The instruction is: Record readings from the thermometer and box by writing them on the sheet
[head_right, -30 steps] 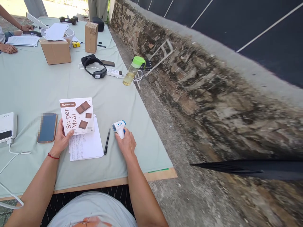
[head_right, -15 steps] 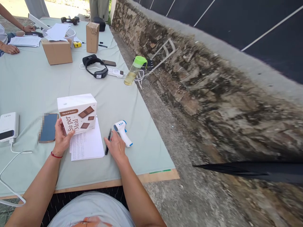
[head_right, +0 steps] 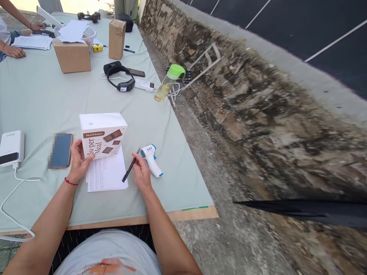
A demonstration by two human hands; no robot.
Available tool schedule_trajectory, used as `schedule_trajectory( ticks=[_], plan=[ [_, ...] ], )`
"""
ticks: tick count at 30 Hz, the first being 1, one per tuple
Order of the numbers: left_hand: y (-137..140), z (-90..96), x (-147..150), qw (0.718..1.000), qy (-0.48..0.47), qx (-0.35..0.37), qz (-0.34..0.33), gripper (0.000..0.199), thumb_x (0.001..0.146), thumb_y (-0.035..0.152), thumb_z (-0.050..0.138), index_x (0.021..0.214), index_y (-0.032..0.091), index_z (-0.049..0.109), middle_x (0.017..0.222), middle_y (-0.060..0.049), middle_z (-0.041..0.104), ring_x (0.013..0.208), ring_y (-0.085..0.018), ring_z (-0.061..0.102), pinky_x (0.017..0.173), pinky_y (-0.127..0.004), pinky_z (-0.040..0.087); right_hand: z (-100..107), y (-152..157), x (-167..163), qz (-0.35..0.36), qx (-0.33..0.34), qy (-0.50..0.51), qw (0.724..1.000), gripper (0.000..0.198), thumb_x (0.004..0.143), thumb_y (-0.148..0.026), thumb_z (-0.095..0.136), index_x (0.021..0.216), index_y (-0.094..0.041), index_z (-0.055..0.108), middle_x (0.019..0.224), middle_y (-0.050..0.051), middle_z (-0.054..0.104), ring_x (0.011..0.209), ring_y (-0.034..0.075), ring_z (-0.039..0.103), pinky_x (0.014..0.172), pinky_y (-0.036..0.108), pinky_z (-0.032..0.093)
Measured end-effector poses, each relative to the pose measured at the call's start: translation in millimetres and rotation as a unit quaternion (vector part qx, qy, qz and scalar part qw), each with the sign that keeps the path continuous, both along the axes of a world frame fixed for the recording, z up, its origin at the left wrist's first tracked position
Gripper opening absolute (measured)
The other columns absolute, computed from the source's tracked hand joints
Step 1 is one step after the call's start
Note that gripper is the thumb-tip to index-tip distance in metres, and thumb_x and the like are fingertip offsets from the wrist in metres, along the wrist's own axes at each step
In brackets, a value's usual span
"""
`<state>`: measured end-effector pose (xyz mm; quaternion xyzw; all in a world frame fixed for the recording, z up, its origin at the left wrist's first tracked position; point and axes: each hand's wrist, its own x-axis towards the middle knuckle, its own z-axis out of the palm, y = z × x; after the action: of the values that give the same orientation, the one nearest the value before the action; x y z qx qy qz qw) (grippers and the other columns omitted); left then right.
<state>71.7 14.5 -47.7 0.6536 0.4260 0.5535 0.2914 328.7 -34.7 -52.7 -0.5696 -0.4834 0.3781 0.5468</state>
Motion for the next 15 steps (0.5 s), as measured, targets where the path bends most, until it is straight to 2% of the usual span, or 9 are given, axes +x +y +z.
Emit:
schedule_trajectory(
  ticks=[2,4,7,9,12,15],
  plan=[
    [0.3,-2.0,-0.9,1.0,0.012,-0.007,-0.006,0.074,0.09,0.045,0.068,0.148,0.027,0.026,0.146,-0.016,0.04,0.139,-0.031,0.045,0.117,-0.055,0.039,0.7,-2.2,-9.2,0.018,0.009,0.066,0.998,0.043,0.076,-0.041,0.064,0.116,-0.025,0.062,0.091,0.003,0.06,0.084,0.02,0.057,0.082,0.037,0.05],
    [1.0,-3.5,-2.4,1.0,0.02,-0.019,-0.011,0.074,0.09,0.047,0.067,0.149,0.027,0.026,0.146,-0.016,0.041,0.139,-0.031,0.045,0.117,-0.056,0.039,2.4,-6.2,-19.1,0.022,0.014,0.088,0.996,0.041,0.075,-0.043,0.069,0.112,-0.026,0.061,0.087,0.001,0.058,0.079,0.018,0.055,0.079,0.035,0.049],
    [2.2,-4.6,-4.0,0.999,0.012,-0.039,-0.018,0.074,0.091,0.049,0.065,0.15,0.026,0.027,0.149,-0.016,0.04,0.14,-0.031,0.045,0.118,-0.055,0.039,7.6,-14.6,-32.8,0.007,0.011,0.07,0.997,0.028,0.086,-0.051,0.062,0.099,-0.026,0.061,0.079,-0.001,0.055,0.072,0.016,0.051,0.073,0.034,0.047],
    [2.6,-4.4,-4.2,0.999,0.009,-0.051,-0.012,0.072,0.093,0.05,0.063,0.151,0.026,0.028,0.15,-0.016,0.041,0.14,-0.031,0.046,0.118,-0.054,0.039,11.8,-19.3,-40.4,0.007,0.02,0.063,0.998,0.033,0.091,-0.056,0.053,0.097,-0.025,0.065,0.074,-0.001,0.054,0.07,0.017,0.051,0.072,0.035,0.047],
    [1.0,-3.5,-4.6,0.997,0.026,-0.066,0.012,0.067,0.096,0.052,0.056,0.151,0.024,0.03,0.151,-0.017,0.043,0.141,-0.031,0.046,0.118,-0.054,0.038,16.4,-21.8,-50.0,0.026,0.031,0.07,0.997,0.041,0.09,-0.06,0.051,0.102,-0.025,0.07,0.077,0.001,0.058,0.073,0.019,0.056,0.074,0.037,0.049],
    [-3.8,-2.7,-6.5,0.993,0.066,-0.089,0.031,0.078,0.092,0.051,0.061,0.155,0.022,0.026,0.153,-0.019,0.041,0.144,-0.035,0.042,0.119,-0.058,0.034,17.7,-18.6,-59.2,0.056,0.017,0.065,0.996,0.033,0.086,-0.054,0.057,0.092,-0.025,0.072,0.081,0.003,0.063,0.074,0.019,0.059,0.075,0.038,0.05]
  ],
)
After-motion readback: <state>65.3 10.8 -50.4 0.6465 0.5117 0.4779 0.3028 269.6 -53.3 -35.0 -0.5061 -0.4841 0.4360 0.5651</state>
